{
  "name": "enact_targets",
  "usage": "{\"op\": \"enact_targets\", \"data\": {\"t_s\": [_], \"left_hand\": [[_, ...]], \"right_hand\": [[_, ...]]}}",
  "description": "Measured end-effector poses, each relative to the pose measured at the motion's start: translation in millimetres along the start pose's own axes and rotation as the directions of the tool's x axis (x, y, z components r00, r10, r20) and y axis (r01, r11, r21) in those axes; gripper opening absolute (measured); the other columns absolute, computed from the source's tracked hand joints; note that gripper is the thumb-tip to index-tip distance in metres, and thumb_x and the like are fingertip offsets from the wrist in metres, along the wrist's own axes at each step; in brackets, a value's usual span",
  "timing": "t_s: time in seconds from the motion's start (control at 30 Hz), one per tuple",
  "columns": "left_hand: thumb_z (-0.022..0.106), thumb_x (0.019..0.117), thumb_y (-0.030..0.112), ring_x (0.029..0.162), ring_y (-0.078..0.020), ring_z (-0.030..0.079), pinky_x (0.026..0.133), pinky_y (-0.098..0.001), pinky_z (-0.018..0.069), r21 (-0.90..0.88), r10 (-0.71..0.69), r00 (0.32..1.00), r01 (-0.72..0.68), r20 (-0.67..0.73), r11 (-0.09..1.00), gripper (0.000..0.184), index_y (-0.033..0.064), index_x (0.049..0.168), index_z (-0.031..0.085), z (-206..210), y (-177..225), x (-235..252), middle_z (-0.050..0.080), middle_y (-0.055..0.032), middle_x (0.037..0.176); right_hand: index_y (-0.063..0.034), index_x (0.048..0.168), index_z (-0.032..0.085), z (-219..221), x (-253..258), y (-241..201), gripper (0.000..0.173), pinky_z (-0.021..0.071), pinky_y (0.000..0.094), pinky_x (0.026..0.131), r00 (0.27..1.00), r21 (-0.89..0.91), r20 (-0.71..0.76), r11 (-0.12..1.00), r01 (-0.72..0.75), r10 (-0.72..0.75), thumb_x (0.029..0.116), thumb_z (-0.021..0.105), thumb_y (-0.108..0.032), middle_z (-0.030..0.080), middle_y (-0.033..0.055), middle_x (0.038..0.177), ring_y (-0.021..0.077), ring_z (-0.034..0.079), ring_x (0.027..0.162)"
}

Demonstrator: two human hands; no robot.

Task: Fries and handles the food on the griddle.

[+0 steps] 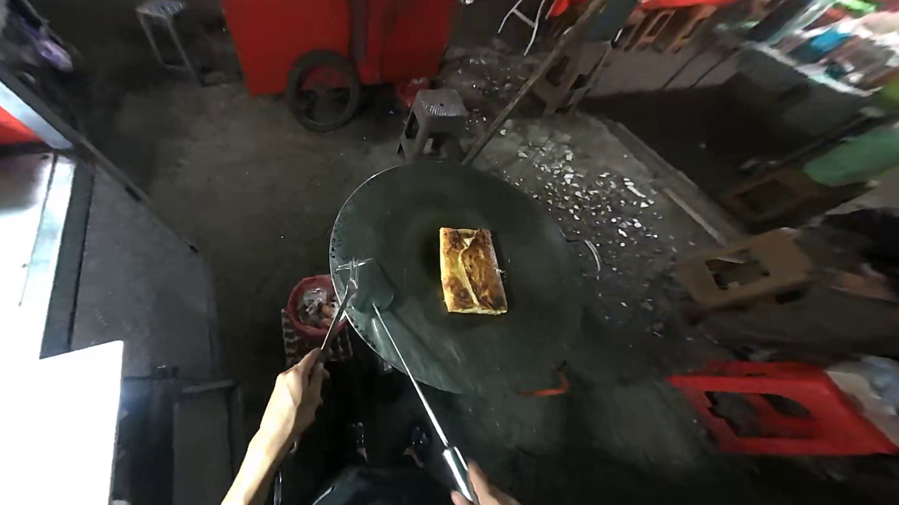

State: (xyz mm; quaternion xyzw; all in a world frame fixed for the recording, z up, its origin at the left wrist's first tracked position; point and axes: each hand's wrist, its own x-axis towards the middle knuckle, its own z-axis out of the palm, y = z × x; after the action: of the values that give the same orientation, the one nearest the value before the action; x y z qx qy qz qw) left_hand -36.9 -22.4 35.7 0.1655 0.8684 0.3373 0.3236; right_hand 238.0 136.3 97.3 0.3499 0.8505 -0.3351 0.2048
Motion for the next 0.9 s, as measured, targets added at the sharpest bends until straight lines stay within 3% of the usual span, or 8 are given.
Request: {"op": "enact_targets", "data": {"t_s": [0.13, 0.2, 0.3, 0.4, 0.53, 0.67, 0.77, 0.9], "left_hand": [[0.045, 0.1099, 0.016, 0.054, -0.0096, 0.062, 0.050, -0.0276, 0.0552, -0.222, 0.056, 0.990, -0.085, -0.133, 0.971, 0.037, 0.0065, 0.145, 0.053, 8.2, 1.1, 4.5, 0.073, -0.0050, 0.095], [0.046, 0.1096, 0.016, 0.051, -0.0087, 0.061, 0.048, -0.0262, 0.0544, -0.299, 0.039, 0.989, -0.081, -0.144, 0.951, 0.036, 0.0071, 0.143, 0.055, 11.3, -1.2, 1.7, 0.073, -0.0035, 0.095], [0.046, 0.1091, 0.016, 0.049, -0.0091, 0.060, 0.045, -0.0259, 0.0528, -0.357, 0.030, 0.991, -0.074, -0.129, 0.931, 0.035, 0.0077, 0.142, 0.057, 12.0, -6.3, -6.5, 0.073, -0.0029, 0.093], [0.046, 0.1080, 0.013, 0.048, -0.0088, 0.059, 0.043, -0.0251, 0.0518, -0.431, 0.026, 0.994, -0.069, -0.105, 0.900, 0.035, 0.0059, 0.141, 0.057, 18.7, -18.6, -13.7, 0.074, -0.0031, 0.092], [0.044, 0.1080, 0.011, 0.047, -0.0092, 0.058, 0.043, -0.0245, 0.0510, -0.501, -0.029, 0.997, -0.010, -0.070, 0.865, 0.035, 0.0038, 0.141, 0.056, 26.8, -25.4, -16.3, 0.074, -0.0042, 0.091], [0.044, 0.1086, 0.011, 0.046, -0.0102, 0.058, 0.041, -0.0252, 0.0504, -0.497, -0.002, 0.999, -0.019, -0.042, 0.868, 0.034, 0.0033, 0.139, 0.057, 33.2, -16.3, -1.3, 0.074, -0.0055, 0.091], [0.045, 0.1078, 0.015, 0.049, -0.0101, 0.059, 0.045, -0.0265, 0.0520, -0.428, 0.078, 0.997, -0.075, -0.011, 0.901, 0.035, 0.0050, 0.138, 0.059, 32.4, -2.4, 2.3, 0.073, -0.0042, 0.090], [0.046, 0.1074, 0.013, 0.049, -0.0098, 0.059, 0.044, -0.0255, 0.0517, -0.451, 0.111, 0.993, -0.085, 0.032, 0.888, 0.036, 0.0046, 0.140, 0.057, 32.6, 5.4, 1.5, 0.073, -0.0045, 0.092]], "right_hand": [[0.0020, 0.149, 0.042, -9.3, 88.5, -58.1, 0.052, 0.0525, 0.0511, 0.100, 0.984, 0.043, 0.004, 0.983, -0.180, 0.180, 0.1105, 0.044, -0.032, 0.067, 0.0245, 0.123, 0.0371, 0.067, 0.115], [0.0010, 0.147, 0.043, -46.3, 117.7, -68.3, 0.049, 0.0541, 0.0506, 0.096, 0.984, 0.059, -0.013, 0.982, -0.177, 0.178, 0.1110, 0.043, -0.033, 0.066, 0.0237, 0.121, 0.0353, 0.068, 0.110], [-0.0012, 0.137, 0.053, -114.7, 92.6, -57.1, 0.043, 0.0568, 0.0497, 0.085, 0.986, -0.057, -0.007, 0.984, -0.167, 0.167, 0.1095, 0.048, -0.034, 0.066, 0.0214, 0.109, 0.0335, 0.070, 0.094], [-0.0006, 0.131, 0.060, -135.2, 38.9, -33.8, 0.044, 0.0550, 0.0553, 0.086, 0.983, -0.183, 0.047, 0.969, -0.164, 0.175, 0.1074, 0.052, -0.037, 0.069, 0.0246, 0.105, 0.0395, 0.070, 0.096], [0.0044, 0.130, 0.060, -82.0, 29.3, -31.3, 0.047, 0.0539, 0.0583, 0.090, 0.988, -0.088, 0.115, 0.992, -0.093, 0.103, 0.1076, 0.050, -0.036, 0.070, 0.0274, 0.104, 0.0430, 0.070, 0.100], [0.0011, 0.144, 0.046, -35.2, 109.5, -64.4, 0.050, 0.0521, 0.0524, 0.100, 0.980, 0.031, 0.087, 0.983, -0.180, 0.177, 0.1108, 0.041, -0.036, 0.066, 0.0239, 0.123, 0.0366, 0.066, 0.116], [0.0026, 0.141, 0.049, -84.9, 129.5, -65.3, 0.048, 0.0516, 0.0533, 0.099, 0.987, 0.049, -0.007, 0.986, -0.160, 0.160, 0.1102, 0.044, -0.034, 0.065, 0.0237, 0.123, 0.0362, 0.065, 0.117], [-0.0003, 0.125, 0.060, -157.7, 89.3, -28.2, 0.042, 0.0549, 0.0514, 0.085, 0.980, -0.118, 0.002, 0.973, -0.199, 0.200, 0.1087, 0.049, -0.038, 0.066, 0.0211, 0.106, 0.0345, 0.068, 0.095]]}}
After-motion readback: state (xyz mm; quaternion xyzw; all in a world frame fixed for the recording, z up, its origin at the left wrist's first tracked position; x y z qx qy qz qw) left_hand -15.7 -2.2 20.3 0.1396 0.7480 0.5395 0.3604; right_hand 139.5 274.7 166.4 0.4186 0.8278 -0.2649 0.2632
